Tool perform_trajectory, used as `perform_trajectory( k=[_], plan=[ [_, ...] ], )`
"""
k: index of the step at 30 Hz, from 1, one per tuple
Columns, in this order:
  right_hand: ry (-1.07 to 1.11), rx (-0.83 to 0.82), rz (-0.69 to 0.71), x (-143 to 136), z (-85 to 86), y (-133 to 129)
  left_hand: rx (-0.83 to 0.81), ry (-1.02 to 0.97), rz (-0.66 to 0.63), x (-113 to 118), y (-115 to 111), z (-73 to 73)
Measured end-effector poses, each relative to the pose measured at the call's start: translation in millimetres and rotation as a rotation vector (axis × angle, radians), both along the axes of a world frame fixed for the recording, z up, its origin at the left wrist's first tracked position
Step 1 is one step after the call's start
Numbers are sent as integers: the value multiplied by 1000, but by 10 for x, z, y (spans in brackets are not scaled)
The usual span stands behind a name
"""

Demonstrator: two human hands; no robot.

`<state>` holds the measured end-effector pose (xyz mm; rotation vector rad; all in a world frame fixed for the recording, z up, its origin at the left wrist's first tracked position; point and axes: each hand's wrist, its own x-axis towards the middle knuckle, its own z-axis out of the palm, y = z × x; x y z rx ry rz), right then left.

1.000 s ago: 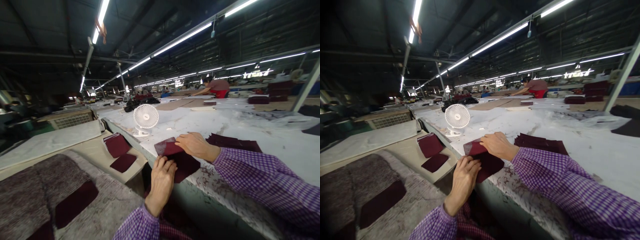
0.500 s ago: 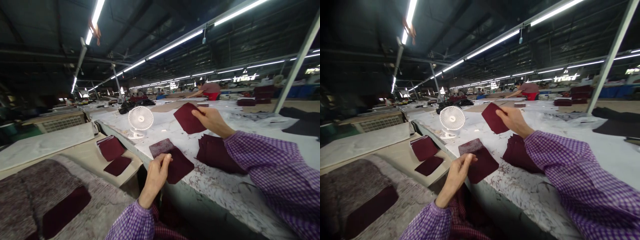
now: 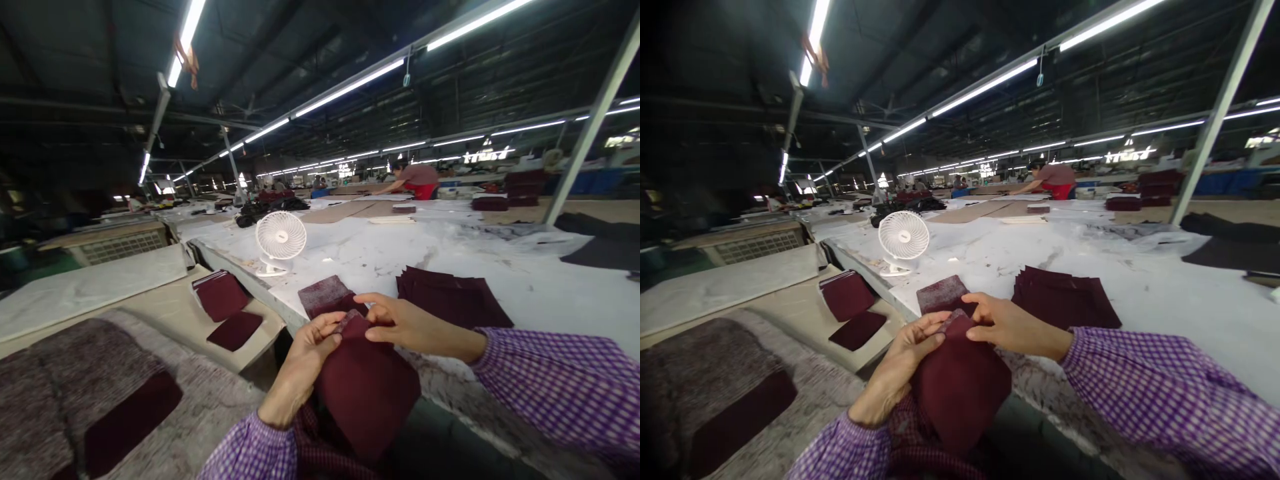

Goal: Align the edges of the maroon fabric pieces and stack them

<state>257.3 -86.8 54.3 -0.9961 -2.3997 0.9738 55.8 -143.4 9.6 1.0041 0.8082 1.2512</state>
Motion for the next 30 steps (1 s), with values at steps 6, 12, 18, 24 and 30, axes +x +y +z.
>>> perform_trajectory(
  k=[6, 12, 18, 24, 30],
  plan=[
    [47, 52, -87, -73, -48, 6, 81, 316, -25, -130, 183, 218],
    [-35, 84, -191, -10, -153, 205, 356, 883, 190, 187, 577, 118],
    [-285, 516, -229, 184, -252, 364, 494, 1311, 297, 402, 788, -71],
    [-368, 655, -120, 228, -382, 381, 568, 1422, 312, 398, 766, -112],
    [-375, 656, -120, 221, -437, 386, 687, 1569, 298, 409, 752, -118]
  ],
)
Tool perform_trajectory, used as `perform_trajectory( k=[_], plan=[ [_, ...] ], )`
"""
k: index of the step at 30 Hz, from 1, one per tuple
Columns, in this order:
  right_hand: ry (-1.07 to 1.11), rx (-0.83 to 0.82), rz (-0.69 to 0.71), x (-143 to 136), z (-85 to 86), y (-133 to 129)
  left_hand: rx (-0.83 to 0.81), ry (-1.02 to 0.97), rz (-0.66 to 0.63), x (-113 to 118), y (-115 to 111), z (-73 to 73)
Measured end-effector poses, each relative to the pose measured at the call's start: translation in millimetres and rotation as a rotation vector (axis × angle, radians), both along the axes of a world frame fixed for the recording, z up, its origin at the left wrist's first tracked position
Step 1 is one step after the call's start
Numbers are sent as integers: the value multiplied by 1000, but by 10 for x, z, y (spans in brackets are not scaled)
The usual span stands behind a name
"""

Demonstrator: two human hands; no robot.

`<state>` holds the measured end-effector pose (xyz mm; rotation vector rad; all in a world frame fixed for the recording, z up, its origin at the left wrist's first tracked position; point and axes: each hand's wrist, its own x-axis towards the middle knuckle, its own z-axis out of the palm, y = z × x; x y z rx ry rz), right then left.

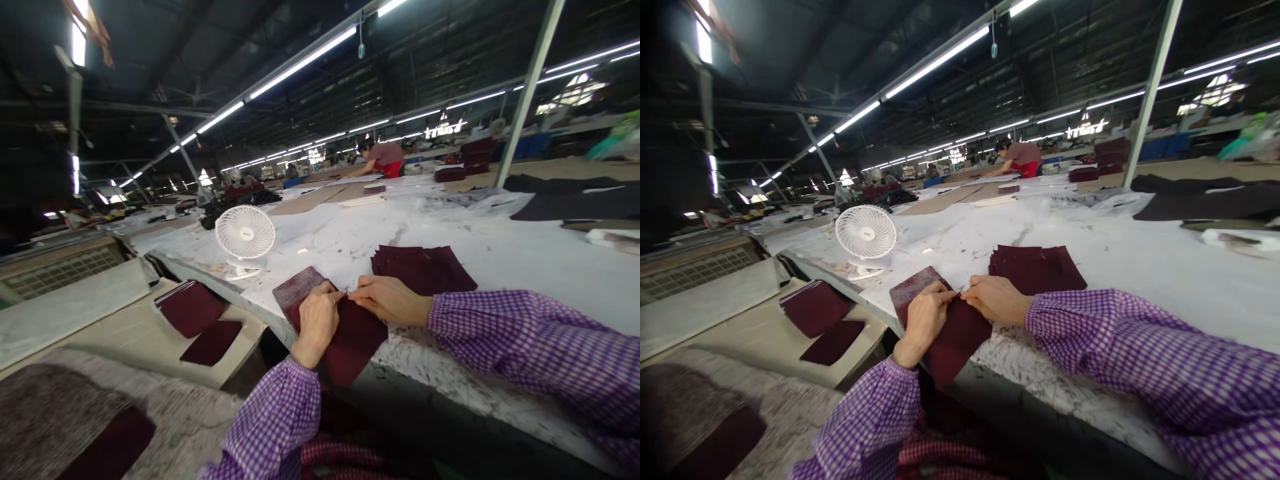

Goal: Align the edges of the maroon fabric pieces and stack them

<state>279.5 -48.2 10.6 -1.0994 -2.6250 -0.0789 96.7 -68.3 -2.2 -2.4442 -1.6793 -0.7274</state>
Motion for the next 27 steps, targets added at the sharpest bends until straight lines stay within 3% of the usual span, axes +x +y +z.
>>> perform_trajectory(
  k=[6, 12, 16, 21, 27],
  plan=[
    [-3, -1, 3, 4, -7, 1, 10, 184, -36, 14, -5, 30],
    [173, -16, -20, -28, -18, 16, 15, 215, -53, 10, -1, 25],
    [172, 5, 60, -79, -28, -3, 39, 194, -73, 36, -8, 23],
    [42, 5, 52, -125, -12, -45, 29, 94, -68, -1, -13, 40],
    [9, 14, 94, -106, 1, 5, -37, -157, -153, -383, -86, -17]
  ],
)
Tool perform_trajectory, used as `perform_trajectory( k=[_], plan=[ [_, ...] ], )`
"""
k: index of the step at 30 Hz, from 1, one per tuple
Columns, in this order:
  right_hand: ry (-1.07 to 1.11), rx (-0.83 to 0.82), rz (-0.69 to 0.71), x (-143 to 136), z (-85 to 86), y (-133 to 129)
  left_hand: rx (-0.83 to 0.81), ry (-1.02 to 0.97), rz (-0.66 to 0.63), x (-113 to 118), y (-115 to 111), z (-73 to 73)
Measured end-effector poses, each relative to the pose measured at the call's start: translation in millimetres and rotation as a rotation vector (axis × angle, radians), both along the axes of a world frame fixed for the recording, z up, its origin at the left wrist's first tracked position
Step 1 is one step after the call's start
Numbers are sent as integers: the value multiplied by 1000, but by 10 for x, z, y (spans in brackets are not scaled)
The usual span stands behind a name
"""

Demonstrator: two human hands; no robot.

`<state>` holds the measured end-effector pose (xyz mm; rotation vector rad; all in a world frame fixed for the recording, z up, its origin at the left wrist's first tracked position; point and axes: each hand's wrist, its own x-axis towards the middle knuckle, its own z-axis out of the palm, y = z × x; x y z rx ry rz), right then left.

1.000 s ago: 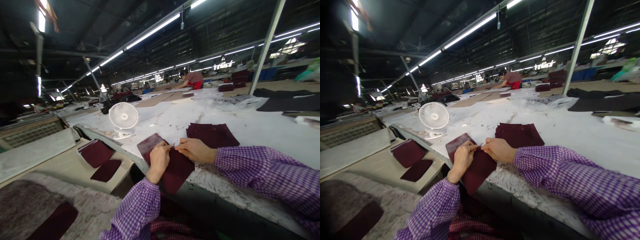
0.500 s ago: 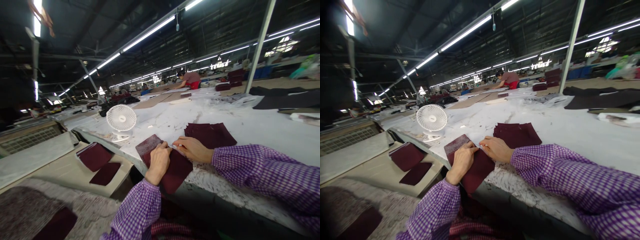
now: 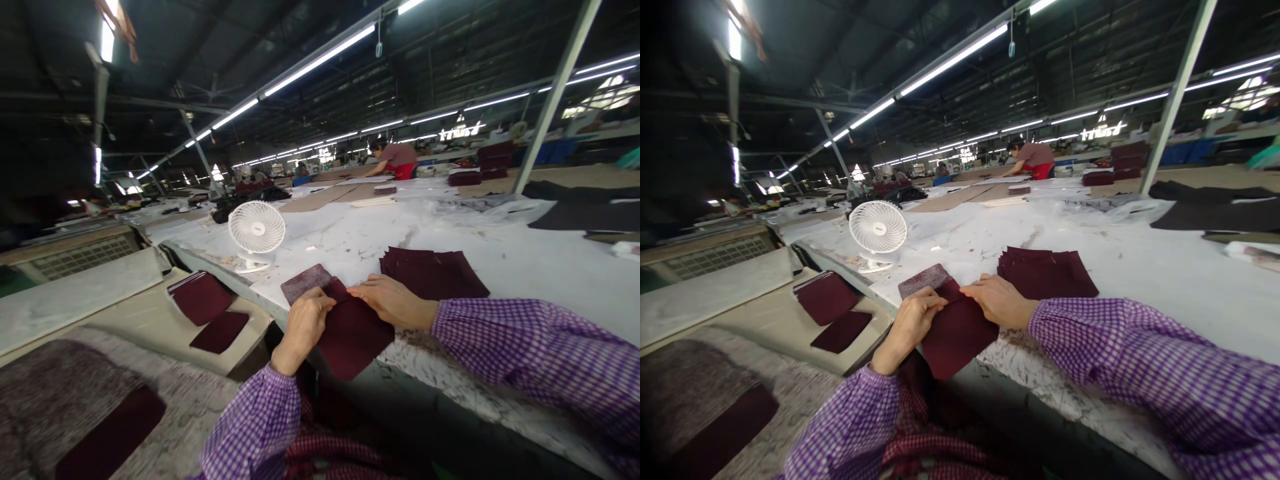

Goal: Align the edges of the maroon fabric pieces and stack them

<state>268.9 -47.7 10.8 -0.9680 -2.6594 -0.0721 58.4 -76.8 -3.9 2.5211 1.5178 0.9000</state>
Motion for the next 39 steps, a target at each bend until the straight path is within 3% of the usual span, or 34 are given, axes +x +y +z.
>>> perform_trajectory(
  k=[9, 16, 23, 28, 33, 39],
  plan=[
    [-197, 2, -26, -66, 163, -31, 127, -11, -109, -221, -150, -105],
    [-445, 29, 20, -254, 368, -109, 99, -137, -114, -278, -118, -125],
    [-635, 66, 51, -492, 530, -180, 42, -141, -133, -396, -178, -56],
    [-723, 36, 93, -572, 639, -171, 58, -173, -120, -477, -235, -93],
    [-684, 27, 174, -588, 641, -96, 60, -222, -152, -565, -240, -153],
    [-583, 129, 292, -614, 470, -102, -28, -277, -198, -716, -271, -96]
  ],
)
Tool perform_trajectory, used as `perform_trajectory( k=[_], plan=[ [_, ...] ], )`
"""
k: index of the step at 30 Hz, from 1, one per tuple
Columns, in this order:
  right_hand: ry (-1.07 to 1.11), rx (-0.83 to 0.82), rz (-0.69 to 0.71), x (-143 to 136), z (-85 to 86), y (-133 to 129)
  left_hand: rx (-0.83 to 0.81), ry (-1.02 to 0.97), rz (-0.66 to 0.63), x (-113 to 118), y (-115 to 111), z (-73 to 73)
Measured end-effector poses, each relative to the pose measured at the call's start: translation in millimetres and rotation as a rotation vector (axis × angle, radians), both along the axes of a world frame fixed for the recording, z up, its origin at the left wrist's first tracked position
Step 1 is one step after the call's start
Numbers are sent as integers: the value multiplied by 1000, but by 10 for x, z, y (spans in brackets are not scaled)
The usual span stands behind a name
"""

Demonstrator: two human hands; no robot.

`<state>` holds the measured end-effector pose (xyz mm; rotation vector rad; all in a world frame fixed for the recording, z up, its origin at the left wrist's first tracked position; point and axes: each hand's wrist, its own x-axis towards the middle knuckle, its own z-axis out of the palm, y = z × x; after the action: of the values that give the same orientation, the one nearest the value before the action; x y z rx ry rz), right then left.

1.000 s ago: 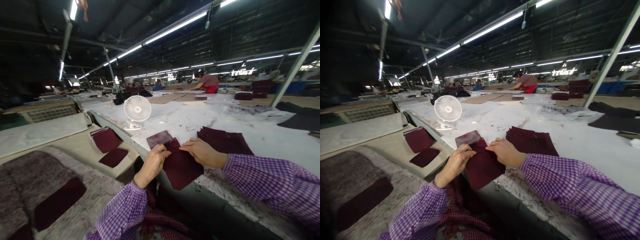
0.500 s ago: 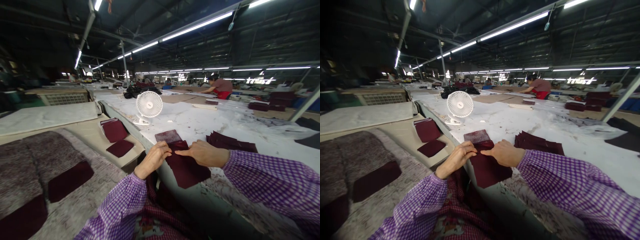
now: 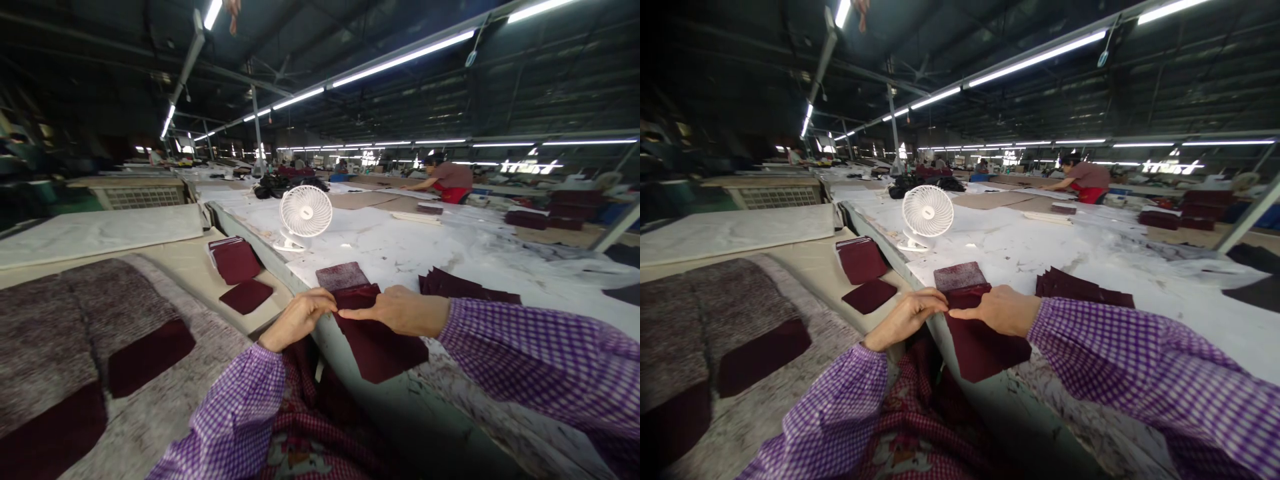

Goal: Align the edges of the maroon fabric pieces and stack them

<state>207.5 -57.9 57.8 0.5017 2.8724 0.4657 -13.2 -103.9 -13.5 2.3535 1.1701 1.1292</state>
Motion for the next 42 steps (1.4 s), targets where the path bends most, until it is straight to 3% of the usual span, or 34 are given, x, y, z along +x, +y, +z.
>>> perform_trajectory(
  k=[4, 8, 11, 14, 20, 26, 31, 36, 42],
  plan=[
    [32, 108, 39, 30, -128, -64, -38, -70, 40, -20, -27, 3],
    [123, 146, -124, 125, -142, -28, -31, -52, 70, 9, -3, -20],
    [186, 30, -241, 192, -109, 63, 2, -7, 73, 40, 18, -14],
    [227, -122, -253, 233, -101, 148, 16, 14, 121, 96, 12, 25],
    [302, -225, -246, 269, -145, 151, -72, -65, 440, 386, -44, 116],
    [409, -257, -227, 255, -148, 161, -176, -100, 528, 552, -69, -10],
    [452, -391, -221, 233, -108, 208, -190, -246, 486, 512, -58, -141],
    [637, -438, -182, 273, 41, 191, -160, -374, 452, 518, -47, -142],
    [780, -598, -333, 305, 243, 112, -316, -815, 165, 547, -122, -20]
  ],
)
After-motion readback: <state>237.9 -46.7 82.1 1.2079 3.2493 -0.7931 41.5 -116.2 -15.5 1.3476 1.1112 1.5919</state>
